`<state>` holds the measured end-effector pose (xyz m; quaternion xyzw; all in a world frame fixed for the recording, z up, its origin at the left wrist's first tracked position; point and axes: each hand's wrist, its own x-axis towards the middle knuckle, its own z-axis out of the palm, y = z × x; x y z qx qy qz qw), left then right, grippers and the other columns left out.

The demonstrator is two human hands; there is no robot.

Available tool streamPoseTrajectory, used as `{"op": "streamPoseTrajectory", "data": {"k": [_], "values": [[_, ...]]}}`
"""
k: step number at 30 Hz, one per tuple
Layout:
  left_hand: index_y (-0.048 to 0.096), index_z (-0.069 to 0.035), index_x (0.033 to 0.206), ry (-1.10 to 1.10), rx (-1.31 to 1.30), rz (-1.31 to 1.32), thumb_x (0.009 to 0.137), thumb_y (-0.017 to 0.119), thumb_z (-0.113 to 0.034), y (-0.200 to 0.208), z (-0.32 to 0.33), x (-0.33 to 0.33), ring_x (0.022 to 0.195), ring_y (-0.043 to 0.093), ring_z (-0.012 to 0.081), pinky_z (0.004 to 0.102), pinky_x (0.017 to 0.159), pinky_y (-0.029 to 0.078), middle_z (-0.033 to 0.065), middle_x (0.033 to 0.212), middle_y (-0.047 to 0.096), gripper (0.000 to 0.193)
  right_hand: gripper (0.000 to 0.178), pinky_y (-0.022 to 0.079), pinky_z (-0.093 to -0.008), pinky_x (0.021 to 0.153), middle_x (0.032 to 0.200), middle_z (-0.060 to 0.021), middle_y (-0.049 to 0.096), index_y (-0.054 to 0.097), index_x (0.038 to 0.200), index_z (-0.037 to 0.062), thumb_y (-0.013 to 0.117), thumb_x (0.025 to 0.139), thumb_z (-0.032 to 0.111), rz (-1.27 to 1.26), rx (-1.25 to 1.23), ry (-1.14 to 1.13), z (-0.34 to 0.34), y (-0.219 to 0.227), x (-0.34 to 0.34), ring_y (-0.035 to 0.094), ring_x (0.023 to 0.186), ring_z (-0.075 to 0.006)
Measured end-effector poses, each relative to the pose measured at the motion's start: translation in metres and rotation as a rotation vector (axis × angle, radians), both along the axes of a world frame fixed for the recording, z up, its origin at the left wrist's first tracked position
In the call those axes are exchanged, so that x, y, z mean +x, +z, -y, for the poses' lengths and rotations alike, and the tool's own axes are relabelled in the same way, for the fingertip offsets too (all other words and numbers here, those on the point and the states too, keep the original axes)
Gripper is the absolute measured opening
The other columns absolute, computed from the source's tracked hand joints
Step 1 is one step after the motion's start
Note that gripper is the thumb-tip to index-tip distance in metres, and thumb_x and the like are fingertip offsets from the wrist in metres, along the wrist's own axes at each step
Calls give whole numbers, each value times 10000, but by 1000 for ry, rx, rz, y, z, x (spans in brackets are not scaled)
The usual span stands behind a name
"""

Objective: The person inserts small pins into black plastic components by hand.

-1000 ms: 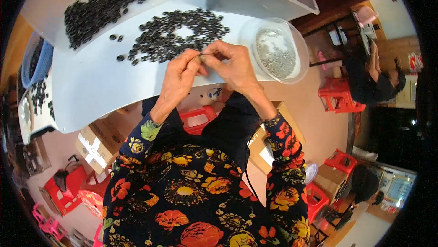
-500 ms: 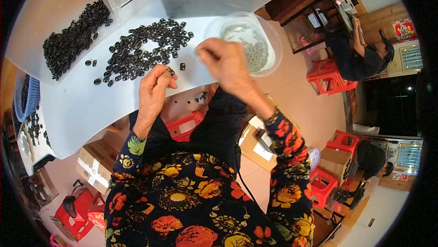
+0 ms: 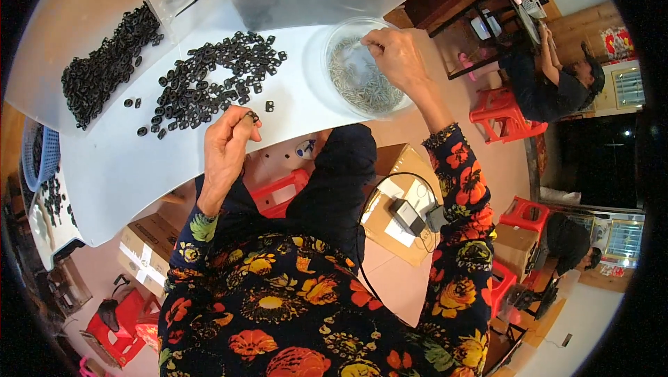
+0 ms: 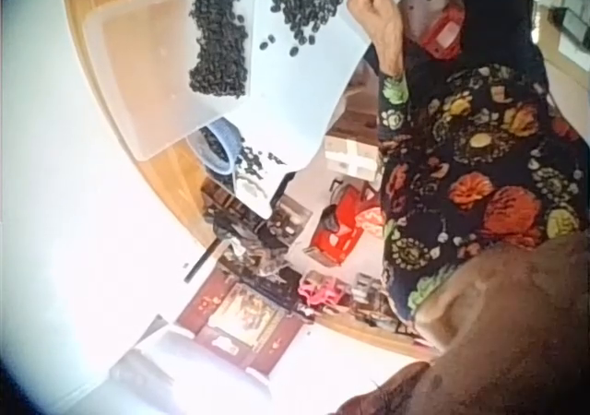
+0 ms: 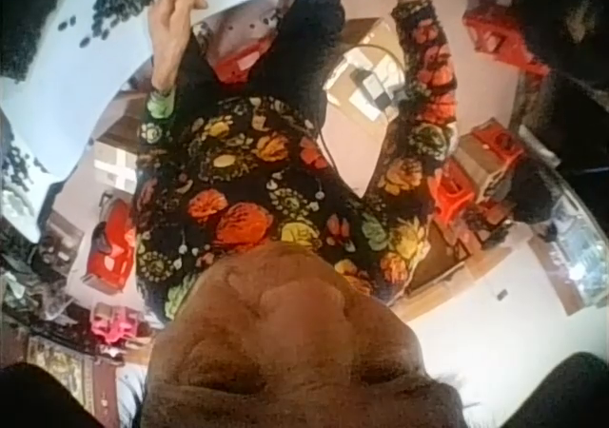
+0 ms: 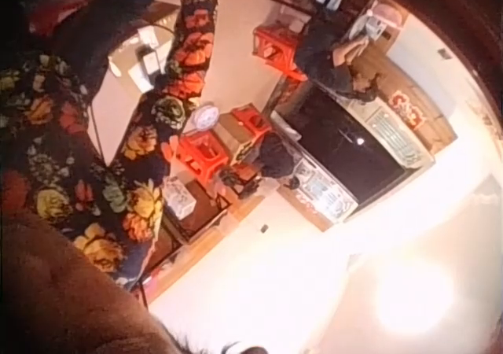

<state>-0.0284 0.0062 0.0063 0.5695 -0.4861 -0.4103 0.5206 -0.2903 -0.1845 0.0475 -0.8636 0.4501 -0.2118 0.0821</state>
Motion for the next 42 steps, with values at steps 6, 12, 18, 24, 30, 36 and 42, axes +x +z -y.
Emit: {"op": "streamPoseTrajectory", "data": {"k": [6, 12, 18, 24, 30, 36, 42], "values": [[585, 21, 900, -5, -25, 9, 912, 483, -88, -3, -1, 1, 671, 527, 84, 226, 643, 427, 36, 674, 584, 150, 142, 511, -374, 691, 815, -178, 661, 688, 862, 6, 585, 765, 5, -89, -23, -29, 5, -8, -6, 640, 726, -311], [587, 26, 910, -9, -10, -12, 912, 487, -80, -2, -1, 1, 660, 522, 72, 218, 623, 419, 37, 686, 585, 146, 133, 518, -423, 709, 805, -212, 643, 699, 831, 35, 585, 768, 64, -59, 115, -53, 11, -7, -13, 641, 760, -372], [582, 36, 912, -8, -35, -28, 911, 485, -71, -3, -2, 1, 657, 531, 74, 216, 619, 418, 47, 720, 590, 145, 105, 510, -363, 661, 769, -179, 659, 692, 856, -2, 645, 771, 35, -3, 37, -13, 10, -2, -11, 634, 683, -290], [580, 43, 898, -21, -33, -27, 904, 481, -60, 0, -3, 0, 663, 538, 81, 221, 635, 428, 50, 735, 590, 143, 124, 517, -427, 709, 791, -210, 640, 689, 821, 24, 589, 778, 82, -2, 34, -9, 11, -3, -7, 633, 756, -374], [576, 49, 889, -20, -24, -42, 881, 470, -39, 1, -3, 1, 665, 539, 86, 223, 639, 431, 50, 727, 577, 139, 102, 512, -444, 698, 797, -234, 632, 666, 776, -10, 595, 745, 57, -182, -16, 26, 13, -4, 3, 624, 744, -389], [573, 54, 883, -21, 16, -49, 874, 456, -38, 4, -3, 1, 681, 543, 89, 226, 641, 434, 52, 743, 570, 148, 87, 497, -424, 643, 738, -255, 594, 574, 681, -53, 572, 713, 28, -344, -118, 80, 15, -4, 12, 592, 692, -408], [580, 40, 883, -5, -7, -91, 877, 451, -50, -3, -2, 6, 681, 549, 90, 228, 643, 437, 45, 724, 576, 157, 140, 525, -355, 635, 710, -182, 636, 647, 811, -29, 629, 689, 35, -10, 94, -5, -24, 37, 40, 639, 652, -299]]}}
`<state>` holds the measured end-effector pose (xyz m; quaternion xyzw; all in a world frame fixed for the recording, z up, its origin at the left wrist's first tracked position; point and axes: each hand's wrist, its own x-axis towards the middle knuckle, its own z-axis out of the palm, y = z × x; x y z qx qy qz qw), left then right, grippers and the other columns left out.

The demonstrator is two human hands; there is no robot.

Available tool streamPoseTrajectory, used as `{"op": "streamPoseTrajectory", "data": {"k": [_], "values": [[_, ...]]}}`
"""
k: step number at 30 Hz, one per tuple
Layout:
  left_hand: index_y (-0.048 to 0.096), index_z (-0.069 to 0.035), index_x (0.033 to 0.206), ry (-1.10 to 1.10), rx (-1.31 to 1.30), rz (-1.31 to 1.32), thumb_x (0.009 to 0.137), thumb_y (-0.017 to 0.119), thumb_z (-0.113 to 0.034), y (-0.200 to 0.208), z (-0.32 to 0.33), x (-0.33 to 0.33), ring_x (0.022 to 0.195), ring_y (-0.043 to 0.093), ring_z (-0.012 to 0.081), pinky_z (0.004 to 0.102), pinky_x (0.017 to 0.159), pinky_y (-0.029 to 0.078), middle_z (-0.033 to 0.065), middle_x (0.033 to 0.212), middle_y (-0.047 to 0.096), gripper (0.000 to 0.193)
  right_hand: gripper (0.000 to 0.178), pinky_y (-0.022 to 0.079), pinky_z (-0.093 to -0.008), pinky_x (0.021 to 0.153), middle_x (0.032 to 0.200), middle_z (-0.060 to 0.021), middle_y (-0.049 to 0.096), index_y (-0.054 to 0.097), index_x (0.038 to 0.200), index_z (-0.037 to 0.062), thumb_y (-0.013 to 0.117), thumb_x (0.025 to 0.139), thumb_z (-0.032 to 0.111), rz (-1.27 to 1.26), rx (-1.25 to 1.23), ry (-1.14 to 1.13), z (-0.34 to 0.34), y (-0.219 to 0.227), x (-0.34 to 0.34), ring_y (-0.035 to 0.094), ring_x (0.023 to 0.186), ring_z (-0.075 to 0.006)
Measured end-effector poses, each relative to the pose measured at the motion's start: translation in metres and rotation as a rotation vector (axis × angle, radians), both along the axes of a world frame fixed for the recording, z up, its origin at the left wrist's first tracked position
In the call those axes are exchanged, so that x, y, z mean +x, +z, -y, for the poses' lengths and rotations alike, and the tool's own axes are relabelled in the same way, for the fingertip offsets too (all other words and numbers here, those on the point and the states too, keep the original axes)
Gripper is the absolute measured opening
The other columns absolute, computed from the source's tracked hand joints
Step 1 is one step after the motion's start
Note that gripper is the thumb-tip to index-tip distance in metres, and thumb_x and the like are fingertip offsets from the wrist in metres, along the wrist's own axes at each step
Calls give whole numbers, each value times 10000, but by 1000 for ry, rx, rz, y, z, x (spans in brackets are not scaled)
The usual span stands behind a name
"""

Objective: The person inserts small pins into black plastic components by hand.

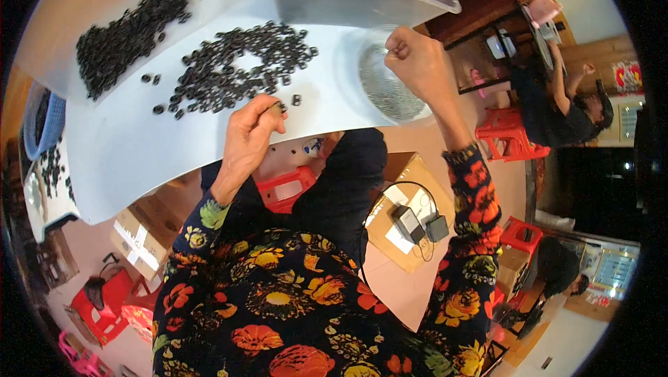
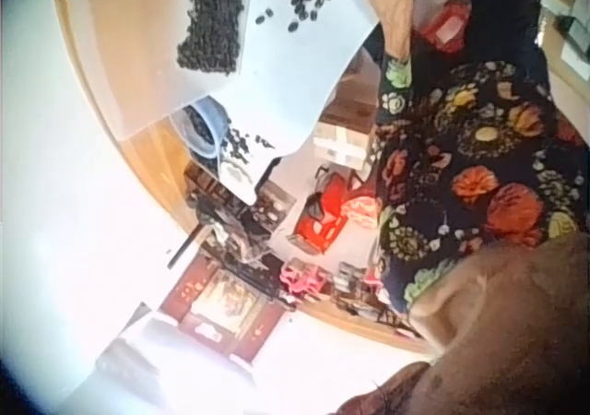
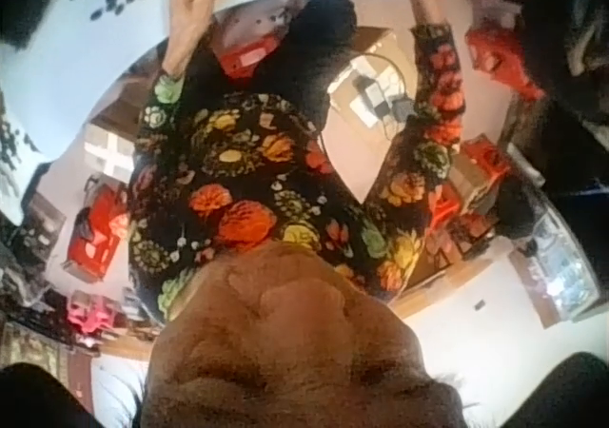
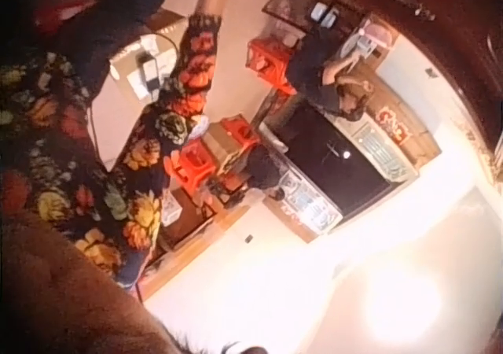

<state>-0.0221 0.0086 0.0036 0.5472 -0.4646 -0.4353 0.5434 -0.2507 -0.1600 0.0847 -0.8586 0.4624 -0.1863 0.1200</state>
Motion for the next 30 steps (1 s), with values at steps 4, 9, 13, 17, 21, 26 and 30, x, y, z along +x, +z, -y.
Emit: {"op": "streamPoseTrajectory", "data": {"k": [4, 9, 13, 17, 21, 26, 30], "values": [[595, 16, 884, 35, -31, -56, 882, 464, -68, -6, 0, 0, 641, 511, 73, 218, 592, 404, 28, 685, 573, 156, 123, 490, -245, 612, 694, -21, 634, 665, 866, 3, 655, 745, 20, 455, 371, 76, -57, -2, 39, 580, 637, -94], [589, 4, 885, 16, -57, -116, 887, 471, -78, -6, -1, 1, 632, 489, 59, 212, 556, 372, 15, 687, 564, 144, 81, 469, -204, 624, 767, 24, 630, 651, 908, 10, 636, 828, 11, 805, 752, 145, -103, -55, 68, 555, 663, -39], [581, 8, 887, 16, -55, -153, 878, 481, -70, -8, -2, -2, 633, 504, 63, 213, 539, 378, 11, 701, 548, 127, 76, 474, -211, 660, 826, 5, 630, 645, 929, 20, 629, 855, 10, 950, 790, 73, -97, -78, 72, 565, 694, -60], [569, 6, 859, 24, -37, -117, 879, 487, -80, -8, -2, -2, 630, 493, 59, 211, 543, 381, 2, 684, 525, 121, 111, 477, -212, 711, 869, 7, 632, 635, 970, 24, 639, 859, 29, 972, 744, 117, -100, -75, 82, 568, 767, -61], [535, 4, 808, 25, -38, -68, 861, 494, -73, -4, -4, -3, 608, 456, 52, 220, 529, 379, -4, 665, 495, 102, 152, 480, -214, 742, 887, 9, 632, 628, 1001, 30, 648, 851, 21, 968, 724, 90, -103, -75, 83, 575, 802, -65], [509, 7, 784, 21, -42, -19, 836, 494, -57, -4, -2, -4, 587, 419, 54, 235, 510, 365, 7, 648, 463, 84, 173, 482, -218, 749, 898, 5, 633, 623, 1017, 32, 643, 847, 7, 972, 757, 94, -102, -74, 81, 578, 817, -64], [483, 19, 777, 17, -56, 50, 829, 495, -51, -5, -2, -3, 578, 374, 70, 250, 501, 342, 30, 641, 423, 88, 186, 481, -215, 743, 904, -2, 630, 618, 1025, 30, 642, 843, 2, 953, 747, 116, -102, -75, 81, 574, 819, -60]]}}
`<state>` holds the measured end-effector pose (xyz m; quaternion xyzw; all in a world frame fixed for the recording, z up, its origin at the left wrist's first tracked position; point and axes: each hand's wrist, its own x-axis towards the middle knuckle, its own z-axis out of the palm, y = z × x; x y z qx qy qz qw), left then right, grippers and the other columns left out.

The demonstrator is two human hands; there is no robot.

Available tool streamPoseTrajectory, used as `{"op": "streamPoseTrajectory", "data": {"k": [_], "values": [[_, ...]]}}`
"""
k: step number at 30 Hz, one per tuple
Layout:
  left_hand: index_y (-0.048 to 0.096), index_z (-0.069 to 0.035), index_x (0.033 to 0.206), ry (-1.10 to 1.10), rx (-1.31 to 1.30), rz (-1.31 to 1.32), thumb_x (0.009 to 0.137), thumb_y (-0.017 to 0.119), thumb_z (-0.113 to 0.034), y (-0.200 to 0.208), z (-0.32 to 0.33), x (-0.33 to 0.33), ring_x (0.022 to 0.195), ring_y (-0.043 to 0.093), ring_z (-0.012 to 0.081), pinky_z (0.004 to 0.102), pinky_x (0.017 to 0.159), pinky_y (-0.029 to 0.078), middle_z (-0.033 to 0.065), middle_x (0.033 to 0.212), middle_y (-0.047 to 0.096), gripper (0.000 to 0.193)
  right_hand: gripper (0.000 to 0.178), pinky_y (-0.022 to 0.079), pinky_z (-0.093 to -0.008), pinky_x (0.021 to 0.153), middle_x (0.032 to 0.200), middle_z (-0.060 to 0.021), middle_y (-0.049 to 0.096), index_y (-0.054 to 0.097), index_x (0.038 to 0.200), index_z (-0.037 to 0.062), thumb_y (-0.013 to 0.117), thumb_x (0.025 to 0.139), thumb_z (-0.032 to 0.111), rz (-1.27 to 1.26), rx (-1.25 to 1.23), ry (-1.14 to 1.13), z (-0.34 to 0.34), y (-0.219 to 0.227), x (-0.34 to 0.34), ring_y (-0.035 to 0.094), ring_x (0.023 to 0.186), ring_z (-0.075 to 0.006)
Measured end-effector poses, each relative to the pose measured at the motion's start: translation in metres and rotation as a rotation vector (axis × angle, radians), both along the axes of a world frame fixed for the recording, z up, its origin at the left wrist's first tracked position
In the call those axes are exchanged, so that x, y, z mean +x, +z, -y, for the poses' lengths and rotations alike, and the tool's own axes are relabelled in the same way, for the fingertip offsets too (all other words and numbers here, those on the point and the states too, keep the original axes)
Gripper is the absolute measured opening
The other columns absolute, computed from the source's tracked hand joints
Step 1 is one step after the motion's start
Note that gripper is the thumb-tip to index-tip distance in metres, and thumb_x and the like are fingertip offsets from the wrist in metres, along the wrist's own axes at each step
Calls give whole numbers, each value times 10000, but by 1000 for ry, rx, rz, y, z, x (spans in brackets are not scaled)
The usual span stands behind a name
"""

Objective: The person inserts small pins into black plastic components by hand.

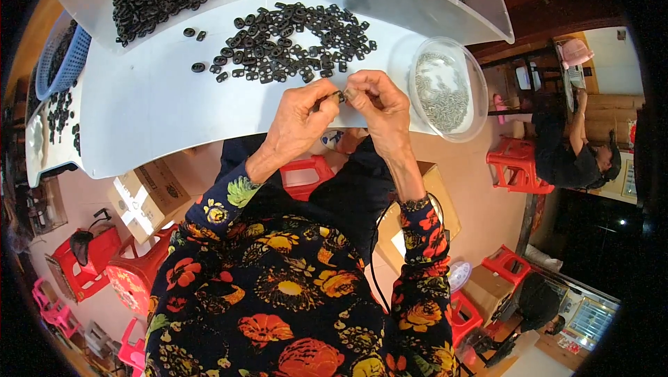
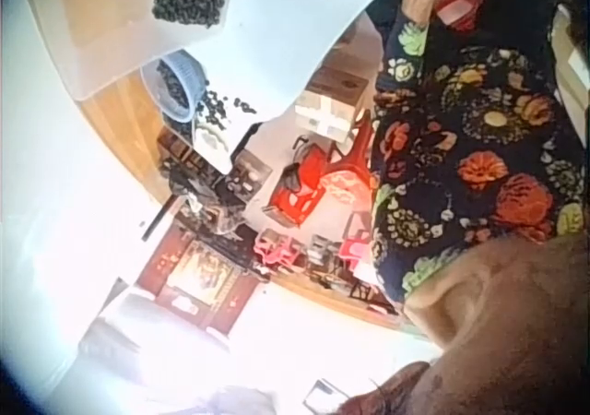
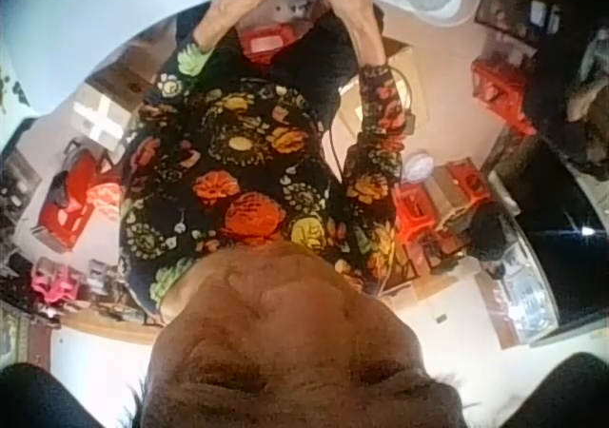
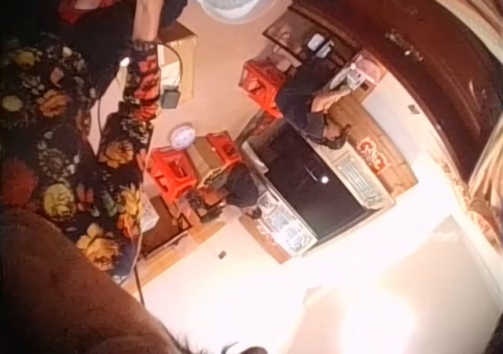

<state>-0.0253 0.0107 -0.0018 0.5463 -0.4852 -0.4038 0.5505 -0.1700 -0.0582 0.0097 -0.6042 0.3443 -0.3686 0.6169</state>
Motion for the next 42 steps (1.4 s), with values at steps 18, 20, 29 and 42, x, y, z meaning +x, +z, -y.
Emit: {"op": "streamPoseTrajectory", "data": {"k": [18, 20, 29, 42], "values": [[529, 15, 766, -85, 33, -64, 855, 497, -70, -1, 2, 5, 573, 461, 67, 237, 518, 388, 30, 638, 537, 127, 117, 423, -200, 582, 724, 18, 604, 645, 846, -2, 647, 876, 110, -119, -32, 74, 5, 9, 0, 496, 643, -43], [528, 16, 761, -86, 48, -55, 853, 499, -70, 0, 3, 5, 577, 461, 67, 234, 521, 387, 27, 639, 536, 130, 128, 413, -194, 576, 714, 24, 597, 636, 829, -2, 649, 876, 117, -123, -48, 47, 3, 6, 2, 487, 638, -38], [567, 8, 804, -52, -5, -34, 851, 494, -43, -1, 1, 5, 672, 552, 77, 226, 578, 418, 19, 703, 586, 102, 183, 417, -197, 560, 687, 25, 581, 628, 822, 5, 635, 898, 172, -86, 61, -69, -7, 9, 10, 477, 612, -35], [497, 19, 745, 2, -69, -157, 854, 495, -50, 1, 2, -1, 626, 474, 66, 235, 547, 399, 30, 666, 521, 129, 171, 417, -189, 562, 720, 22, 584, 607, 865, 9, 629, 904, 174, -63, -14, -85, -12, 2, 15, 492, 627, -33]]}}
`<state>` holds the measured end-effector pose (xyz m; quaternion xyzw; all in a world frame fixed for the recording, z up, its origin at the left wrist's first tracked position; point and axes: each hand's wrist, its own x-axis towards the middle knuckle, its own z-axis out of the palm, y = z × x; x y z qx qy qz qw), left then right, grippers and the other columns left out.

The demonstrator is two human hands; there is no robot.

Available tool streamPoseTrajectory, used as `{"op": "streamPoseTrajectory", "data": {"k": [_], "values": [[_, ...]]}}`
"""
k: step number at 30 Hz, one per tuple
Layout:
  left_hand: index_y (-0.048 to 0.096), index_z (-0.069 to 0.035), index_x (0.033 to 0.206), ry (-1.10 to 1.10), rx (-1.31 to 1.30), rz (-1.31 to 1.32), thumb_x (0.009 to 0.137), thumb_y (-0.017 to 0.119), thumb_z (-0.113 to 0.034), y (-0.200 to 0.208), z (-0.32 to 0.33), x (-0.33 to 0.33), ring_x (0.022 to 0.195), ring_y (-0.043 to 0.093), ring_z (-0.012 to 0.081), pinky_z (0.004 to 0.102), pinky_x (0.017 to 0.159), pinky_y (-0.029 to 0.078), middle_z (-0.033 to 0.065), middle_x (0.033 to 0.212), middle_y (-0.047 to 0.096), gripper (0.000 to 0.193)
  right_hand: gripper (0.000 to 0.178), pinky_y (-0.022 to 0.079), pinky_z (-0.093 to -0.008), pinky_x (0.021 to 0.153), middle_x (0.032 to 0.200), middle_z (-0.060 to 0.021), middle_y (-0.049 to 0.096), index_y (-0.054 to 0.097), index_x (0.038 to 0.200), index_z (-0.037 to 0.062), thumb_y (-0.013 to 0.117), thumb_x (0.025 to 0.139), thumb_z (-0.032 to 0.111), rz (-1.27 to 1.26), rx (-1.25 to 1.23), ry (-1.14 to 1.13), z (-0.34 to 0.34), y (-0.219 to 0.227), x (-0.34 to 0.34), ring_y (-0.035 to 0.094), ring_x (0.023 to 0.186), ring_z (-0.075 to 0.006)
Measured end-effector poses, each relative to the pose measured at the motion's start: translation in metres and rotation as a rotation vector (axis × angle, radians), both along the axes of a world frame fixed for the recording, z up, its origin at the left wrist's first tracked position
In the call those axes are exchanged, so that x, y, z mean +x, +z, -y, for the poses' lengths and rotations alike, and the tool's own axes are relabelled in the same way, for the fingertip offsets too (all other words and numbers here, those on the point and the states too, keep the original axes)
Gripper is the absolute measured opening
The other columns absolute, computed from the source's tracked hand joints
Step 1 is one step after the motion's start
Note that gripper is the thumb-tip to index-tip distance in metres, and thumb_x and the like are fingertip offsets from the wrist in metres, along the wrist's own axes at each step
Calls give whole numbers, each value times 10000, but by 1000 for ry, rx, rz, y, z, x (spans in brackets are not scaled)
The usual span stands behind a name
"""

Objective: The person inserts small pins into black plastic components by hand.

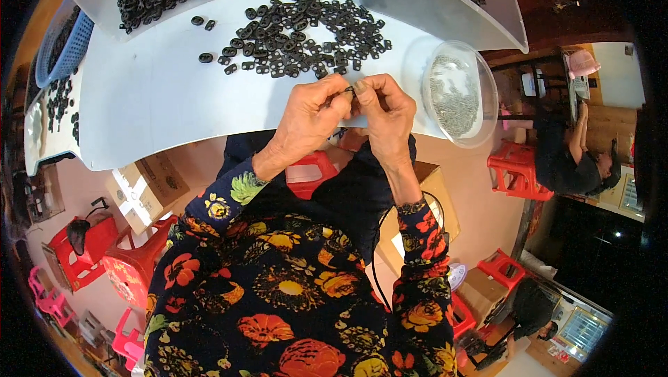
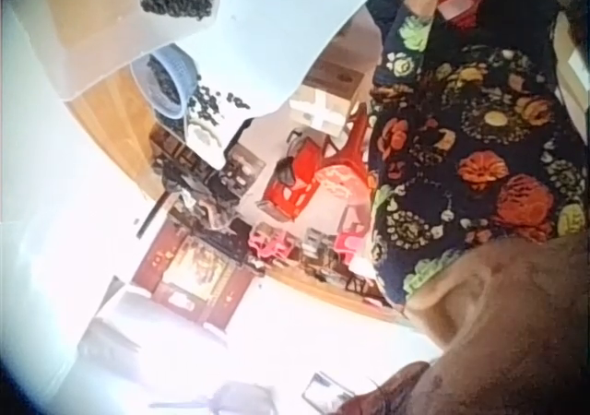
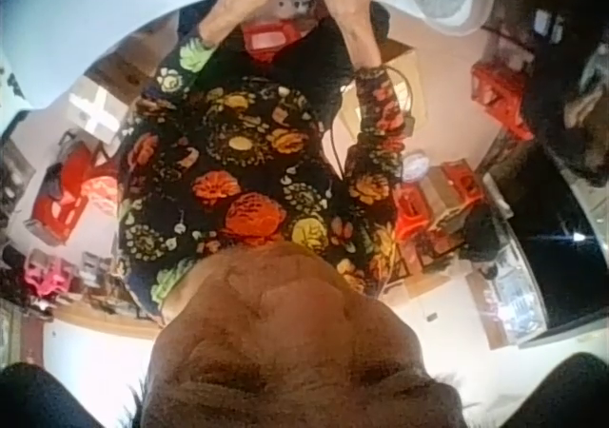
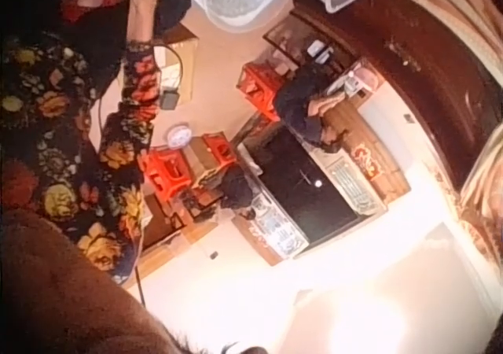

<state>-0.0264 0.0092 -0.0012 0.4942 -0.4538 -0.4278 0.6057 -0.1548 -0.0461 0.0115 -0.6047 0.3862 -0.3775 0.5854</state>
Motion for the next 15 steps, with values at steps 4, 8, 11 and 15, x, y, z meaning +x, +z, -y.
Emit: {"op": "streamPoseTrajectory", "data": {"k": [4, 8, 11, 15], "values": [[483, 26, 744, 28, 7, 48, 856, 484, -42, 1, -3, 2, 628, 479, 69, 242, 556, 410, 32, 669, 516, 131, 166, 400, -178, 564, 714, 31, 577, 601, 859, 12, 625, 907, 169, 41, -19, -40, -5, -1, 6, 483, 629, -26], [483, 27, 746, 9, -32, -47, 861, 483, -49, 0, -2, 1, 626, 473, 70, 245, 552, 407, 31, 671, 513, 138, 148, 398, -175, 563, 726, 39, 572, 610, 898, 18, 620, 910, 165, 31, -3, 1, -1, 8, 5, 480, 638, -23], [503, 28, 757, 5, -2, -21, 870, 485, -55, -2, -3, 4, 630, 476, 67, 241, 556, 410, 29, 671, 514, 141, 133, 397, -175, 562, 749, 38, 582, 621, 918, 27, 621, 908, 160, 15, -18, 40, 4, 3, 1, 480, 646, -23], [519, 30, 770, 2, 1, -39, 874, 486, -48, -1, -2, 0, 630, 477, 65, 238, 556, 410, 29, 668, 512, 134, 127, 403, -173, 569, 752, 26, 596, 619, 890, 14, 636, 895, 140, 45, 12, 22, 0, -1, -1, 489, 648, -26]]}}
